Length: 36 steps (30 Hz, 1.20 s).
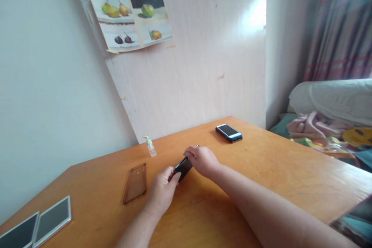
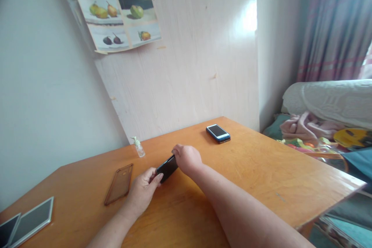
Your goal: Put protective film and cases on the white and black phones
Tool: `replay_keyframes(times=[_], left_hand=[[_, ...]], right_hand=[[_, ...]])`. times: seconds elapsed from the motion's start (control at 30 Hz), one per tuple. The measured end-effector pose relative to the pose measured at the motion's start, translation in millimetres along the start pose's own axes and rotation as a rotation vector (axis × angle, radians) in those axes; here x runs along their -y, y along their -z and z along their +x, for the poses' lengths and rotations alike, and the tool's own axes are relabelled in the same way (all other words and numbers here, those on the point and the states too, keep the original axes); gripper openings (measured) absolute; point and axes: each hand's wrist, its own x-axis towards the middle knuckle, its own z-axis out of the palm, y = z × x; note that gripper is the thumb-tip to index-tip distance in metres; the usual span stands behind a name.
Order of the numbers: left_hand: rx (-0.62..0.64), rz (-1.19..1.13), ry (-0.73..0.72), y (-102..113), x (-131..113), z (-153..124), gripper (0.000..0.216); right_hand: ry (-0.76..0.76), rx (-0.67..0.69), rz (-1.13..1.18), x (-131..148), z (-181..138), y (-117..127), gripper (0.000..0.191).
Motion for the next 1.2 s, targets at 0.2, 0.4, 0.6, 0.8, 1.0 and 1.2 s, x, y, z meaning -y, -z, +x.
replay_keyframes(times=[0.2, 0.4, 0.6, 0.8, 1.0, 1.2], left_hand=[[0.002, -0.055, 0.036, -0.7, -0.4, 0.7, 0.029], [0.02, -0.025, 0.014, 0.0, 0.3, 0.1, 0.027], [0.029, -0.072, 0.04, -0.9, 0.2, -0.3, 0.029], [0.015, -0.165, 0.097, -1.2, 5.4, 2.7, 0.03], [0.013, -0.291, 0.161, 1.0, 0.7, 4.1, 0.033], [0.074, -0.386, 0.243, 5.8, -5.4, 3.2, 0.033]], right_hand=[[0.31, 0.133, 0.079, 26.5, -18.8, -9.7, 0.026], [-0.09, -0.069, 0.16, -22.5, 14.9, -4.3, 0.023], [-0.241, -0.123, 0.214, -43.8, 26.5, -10.4, 0.026], [-0.191, -0.189, 0.201, -28.3, 19.8, -19.2, 0.016], [-0.043, -0.082, 0.169, -7.5, 5.9, -22.4, 0.016], [-0.091, -0.091, 0.199, -13.6, 8.5, -25.7, 0.021]])
